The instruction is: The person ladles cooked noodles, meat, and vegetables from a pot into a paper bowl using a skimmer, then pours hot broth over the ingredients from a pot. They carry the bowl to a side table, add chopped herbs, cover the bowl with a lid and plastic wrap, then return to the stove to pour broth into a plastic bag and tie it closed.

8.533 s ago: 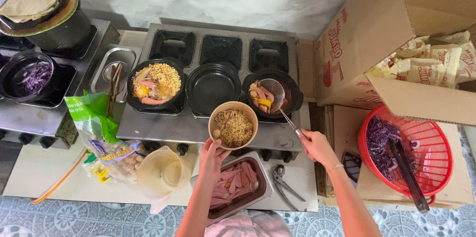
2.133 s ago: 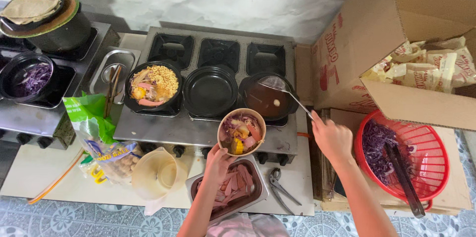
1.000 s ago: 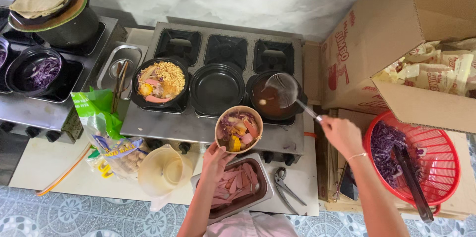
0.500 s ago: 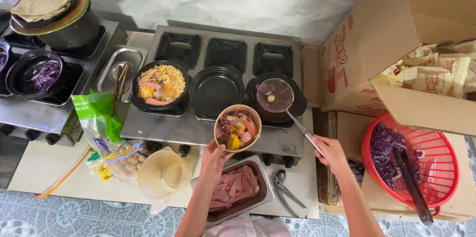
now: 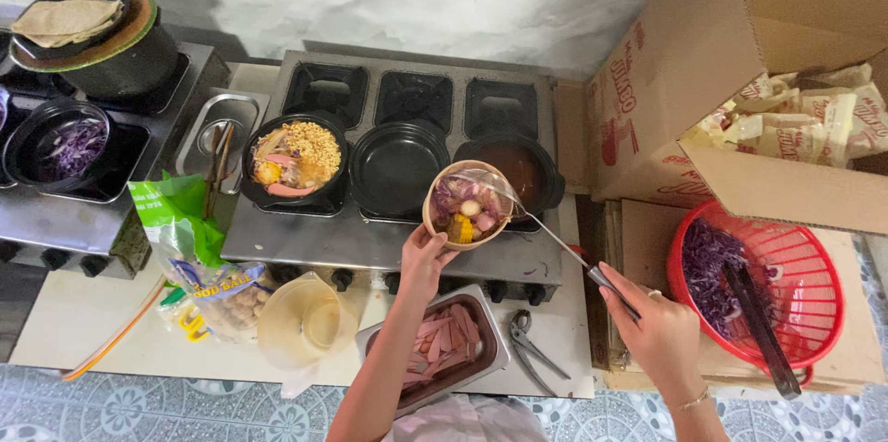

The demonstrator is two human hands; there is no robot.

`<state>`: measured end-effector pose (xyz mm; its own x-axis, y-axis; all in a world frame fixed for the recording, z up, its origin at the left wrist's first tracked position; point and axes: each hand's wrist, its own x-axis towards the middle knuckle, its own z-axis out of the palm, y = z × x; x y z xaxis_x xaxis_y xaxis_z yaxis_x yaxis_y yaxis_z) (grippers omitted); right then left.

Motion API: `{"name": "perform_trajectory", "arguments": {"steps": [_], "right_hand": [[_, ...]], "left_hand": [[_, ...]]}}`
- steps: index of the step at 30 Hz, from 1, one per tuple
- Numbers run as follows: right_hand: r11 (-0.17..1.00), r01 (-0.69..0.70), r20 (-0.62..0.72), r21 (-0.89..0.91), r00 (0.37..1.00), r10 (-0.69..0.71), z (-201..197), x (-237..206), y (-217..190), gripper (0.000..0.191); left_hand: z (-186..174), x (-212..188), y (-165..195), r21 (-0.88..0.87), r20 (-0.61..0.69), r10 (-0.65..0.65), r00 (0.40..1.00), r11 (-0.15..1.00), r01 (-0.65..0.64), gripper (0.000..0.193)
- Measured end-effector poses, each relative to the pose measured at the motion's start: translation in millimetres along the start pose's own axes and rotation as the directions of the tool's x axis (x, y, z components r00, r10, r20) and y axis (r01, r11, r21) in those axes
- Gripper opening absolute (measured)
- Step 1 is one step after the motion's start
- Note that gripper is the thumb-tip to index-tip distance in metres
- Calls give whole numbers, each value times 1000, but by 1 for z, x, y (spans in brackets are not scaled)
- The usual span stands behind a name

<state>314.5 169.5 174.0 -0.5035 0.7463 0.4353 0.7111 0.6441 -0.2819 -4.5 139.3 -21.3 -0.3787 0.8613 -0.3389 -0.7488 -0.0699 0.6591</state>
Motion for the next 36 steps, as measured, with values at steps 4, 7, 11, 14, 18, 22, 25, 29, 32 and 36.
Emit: {"name": "perform_trajectory", "arguments": {"steps": [4,7,11,14,18,22,25,29,32,36], "right_hand": [[986,-18,-21,-167,1000,14,-8,-7,-8,34],[981,36,-50,-190,998,-47,-10,-12,-7,34],[983,49,-76,-175,995,-63,-10,-21,-5,34],[978,59,-48,-198,996,-70,-12,-28,-3,33],[986,40,-93,-163,994,-56,-16,-36,0,33],[973,107,-6,-202,994,-111,-13,-55,-7,37],[993,18,-15,-118,1000,-20,-13,-78,-8,37],[989,-131,-130,-64,984,122,-19,-120,-2,38],[955,-196,-137,-222,976,169,-17,-155,-6,39],[871,-343,-91,-352,939,333,-7,-224,-53,45]], "left_hand": [[0,-3,-5,-106,82,-3,997,994,11,46],[-2,-9,-9,-165,126,-8,992,986,28,46],[-2,-17,-11,-161,168,3,986,987,24,48],[-1,-28,-13,-152,179,1,984,988,27,49],[5,-43,-20,-111,150,-8,989,993,24,52],[11,-52,-37,-165,135,10,991,986,13,52],[13,-56,-53,-159,107,-7,994,987,24,53],[6,-71,-75,-120,110,-63,992,990,76,54],[10,-74,-84,-50,152,-91,984,994,99,55],[9,-95,-92,11,233,-247,941,968,252,51]]}}
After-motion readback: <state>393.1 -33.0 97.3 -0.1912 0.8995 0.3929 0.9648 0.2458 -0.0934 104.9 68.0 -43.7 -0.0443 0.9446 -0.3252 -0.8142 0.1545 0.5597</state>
